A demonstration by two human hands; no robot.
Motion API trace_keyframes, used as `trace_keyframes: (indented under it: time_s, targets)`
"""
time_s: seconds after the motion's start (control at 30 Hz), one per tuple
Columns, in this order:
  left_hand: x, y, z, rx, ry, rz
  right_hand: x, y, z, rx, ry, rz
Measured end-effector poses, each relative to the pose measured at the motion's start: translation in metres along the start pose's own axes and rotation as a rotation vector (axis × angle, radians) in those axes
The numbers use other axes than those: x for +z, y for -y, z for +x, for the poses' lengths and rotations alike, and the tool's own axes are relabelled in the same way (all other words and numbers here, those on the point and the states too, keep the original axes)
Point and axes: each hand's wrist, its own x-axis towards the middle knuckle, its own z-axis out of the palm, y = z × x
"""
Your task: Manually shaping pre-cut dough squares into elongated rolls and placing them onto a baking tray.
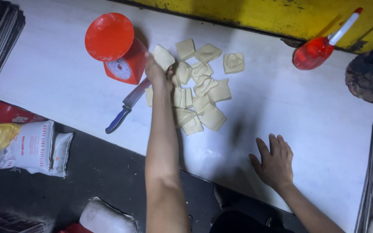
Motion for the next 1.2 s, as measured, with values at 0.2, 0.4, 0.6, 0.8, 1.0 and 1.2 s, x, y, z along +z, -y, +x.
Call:
trace_keyframes:
  time_s: [0.2, 0.4, 0.6, 0.8, 1.0, 1.2]
  targets:
    - [-0.072, 0.03, -0.213, -0.326, 0.222, -0.127, 0.004, -0.01, -0.015, -0.073, -0.223, 0.282]
    - [-0.143, 0.099, -0.354, -0.294, 0.336, 0.117, -0.005, -0.017, -0.054, -0.388, -0.063, 1.559]
    - [-0.159, 0.123, -0.392, -0.169, 0.429, 0.394, -0.037, -0.031, -0.097, -0.274, -0.054, 1.366]
    - [-0.12, 0.143, -0.401, -0.109, 0.165, 0.249, -0.025, -0.007, -0.126, -0.138, -0.32, 1.554]
    - [-0.122, 0.156, -0.45, -0.019, 0.394, 0.44, -0.006, -0.027, -0.079, 0.206, -0.293, 1.529]
    - [-0.146, 0.136, -0.436, 0.322, 0.622, 0.566, 0.023, -0.046, -0.123, -0.175, -0.409, 1.175]
